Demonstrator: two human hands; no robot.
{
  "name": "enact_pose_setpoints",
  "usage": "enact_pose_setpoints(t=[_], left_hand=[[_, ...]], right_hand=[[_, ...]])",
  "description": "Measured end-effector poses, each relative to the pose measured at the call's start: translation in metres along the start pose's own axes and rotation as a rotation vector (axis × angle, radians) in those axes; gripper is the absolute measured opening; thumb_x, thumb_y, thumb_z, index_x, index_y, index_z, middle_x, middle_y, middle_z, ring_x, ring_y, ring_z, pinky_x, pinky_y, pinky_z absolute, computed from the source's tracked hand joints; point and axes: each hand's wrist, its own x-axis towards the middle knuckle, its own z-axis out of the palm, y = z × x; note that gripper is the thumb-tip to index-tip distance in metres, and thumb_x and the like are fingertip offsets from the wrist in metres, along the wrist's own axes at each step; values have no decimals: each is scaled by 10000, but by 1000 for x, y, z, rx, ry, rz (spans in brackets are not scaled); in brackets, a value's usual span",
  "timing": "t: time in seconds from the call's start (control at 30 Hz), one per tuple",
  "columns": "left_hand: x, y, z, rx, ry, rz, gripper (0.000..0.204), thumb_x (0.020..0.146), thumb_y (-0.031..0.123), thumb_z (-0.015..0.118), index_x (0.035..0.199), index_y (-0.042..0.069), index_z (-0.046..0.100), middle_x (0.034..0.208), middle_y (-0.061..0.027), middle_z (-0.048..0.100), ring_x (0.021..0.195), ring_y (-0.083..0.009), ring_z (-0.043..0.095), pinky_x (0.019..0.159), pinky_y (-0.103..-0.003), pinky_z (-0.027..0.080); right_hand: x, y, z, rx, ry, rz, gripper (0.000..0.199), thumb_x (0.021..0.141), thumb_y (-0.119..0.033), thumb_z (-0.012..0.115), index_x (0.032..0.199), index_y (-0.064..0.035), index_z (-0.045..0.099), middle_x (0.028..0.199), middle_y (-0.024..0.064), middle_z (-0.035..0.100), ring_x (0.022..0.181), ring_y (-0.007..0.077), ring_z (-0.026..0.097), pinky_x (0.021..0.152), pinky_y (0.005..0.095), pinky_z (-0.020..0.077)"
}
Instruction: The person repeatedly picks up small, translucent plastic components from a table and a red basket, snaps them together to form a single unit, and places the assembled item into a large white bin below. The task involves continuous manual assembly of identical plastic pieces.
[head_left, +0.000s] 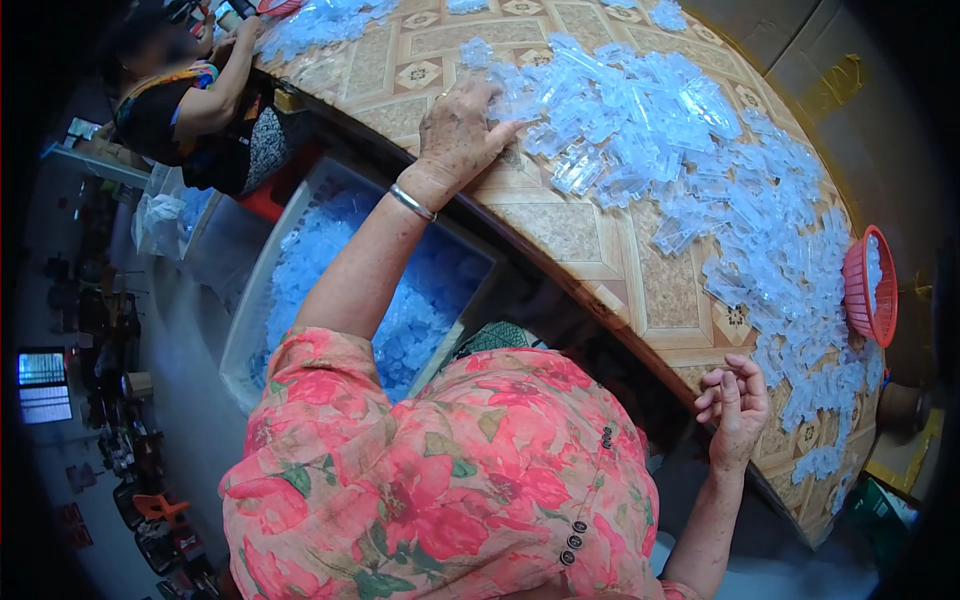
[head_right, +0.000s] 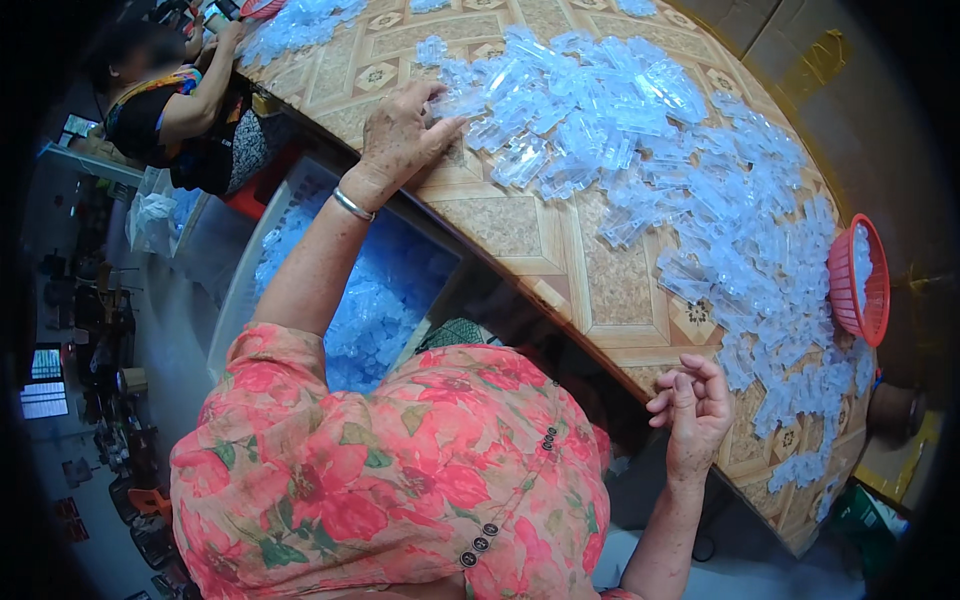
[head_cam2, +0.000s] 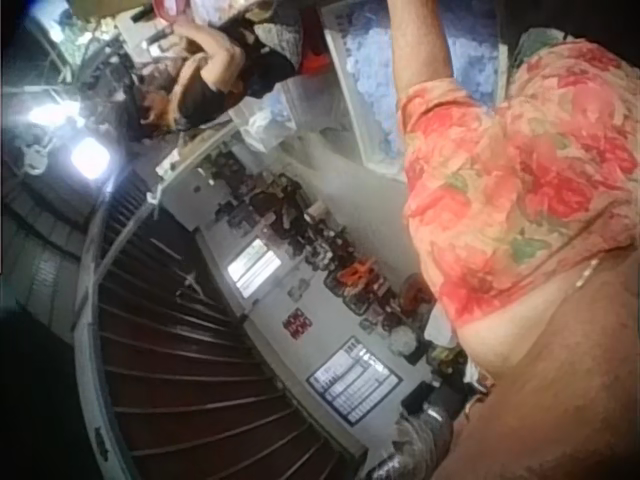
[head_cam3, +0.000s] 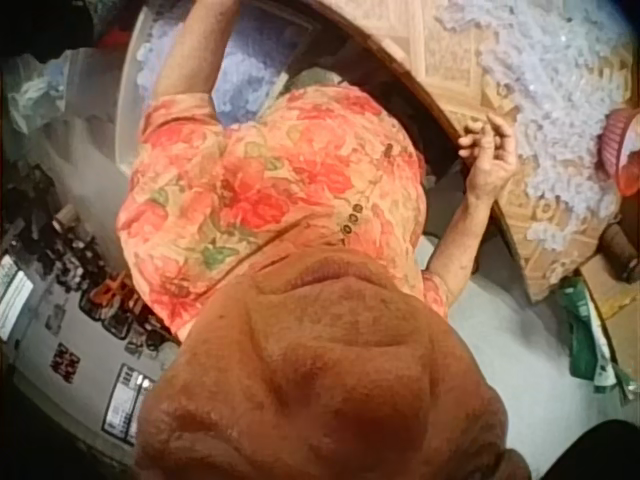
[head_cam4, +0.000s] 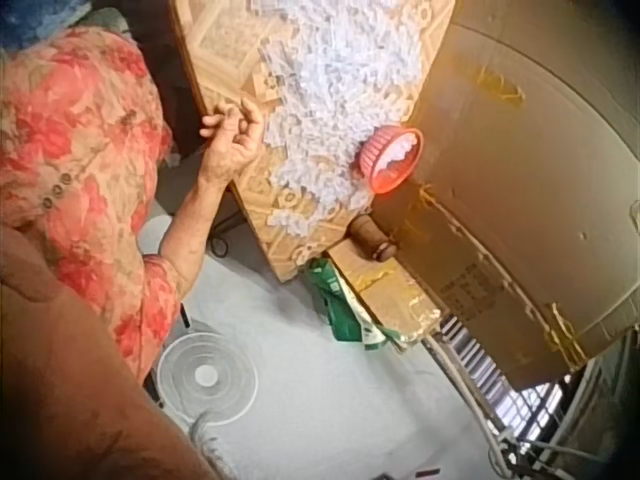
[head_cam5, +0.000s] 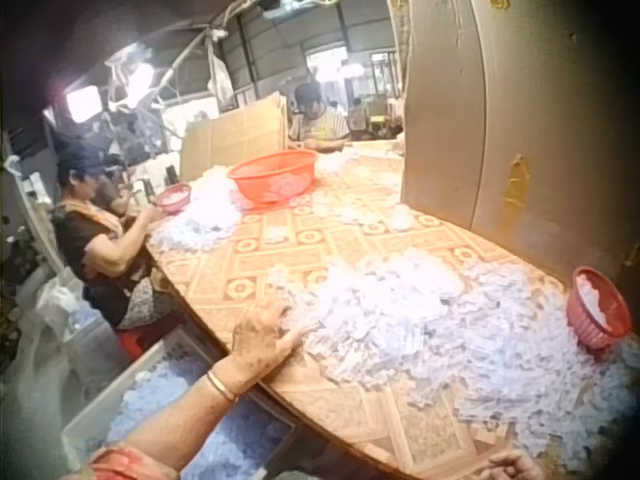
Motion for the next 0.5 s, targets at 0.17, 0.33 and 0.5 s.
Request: enact_pose_setpoints(t=[0.17,0.33,0.5], left_hand=[[-7,5,-19,-103,84,-61,421,781,239,820,1095,20,645,930,-128,694,762,-230,682,691,-337,552],[-10,14,-24,-505,-4,-271,422,843,86,773,1178,-6,535,938,-106,703,806,-140,712,664,-259,579],[-14,48,-19,-1137,-202,-386,411,903,-20,683,1232,-3,436,987,-147,684,860,-183,731,672,-249,602]], right_hand=[[0,3,0,5,14,-25,242,1017,-150,590,1215,-12,565,906,81,664,618,73,616,470,164,478],[-1,4,0,7,15,-36,243,1017,-147,590,1215,-9,565,913,84,668,618,71,615,466,163,467],[-2,3,4,-49,49,-23,226,1016,-110,570,1217,-6,564,924,85,676,627,69,618,465,164,464]])
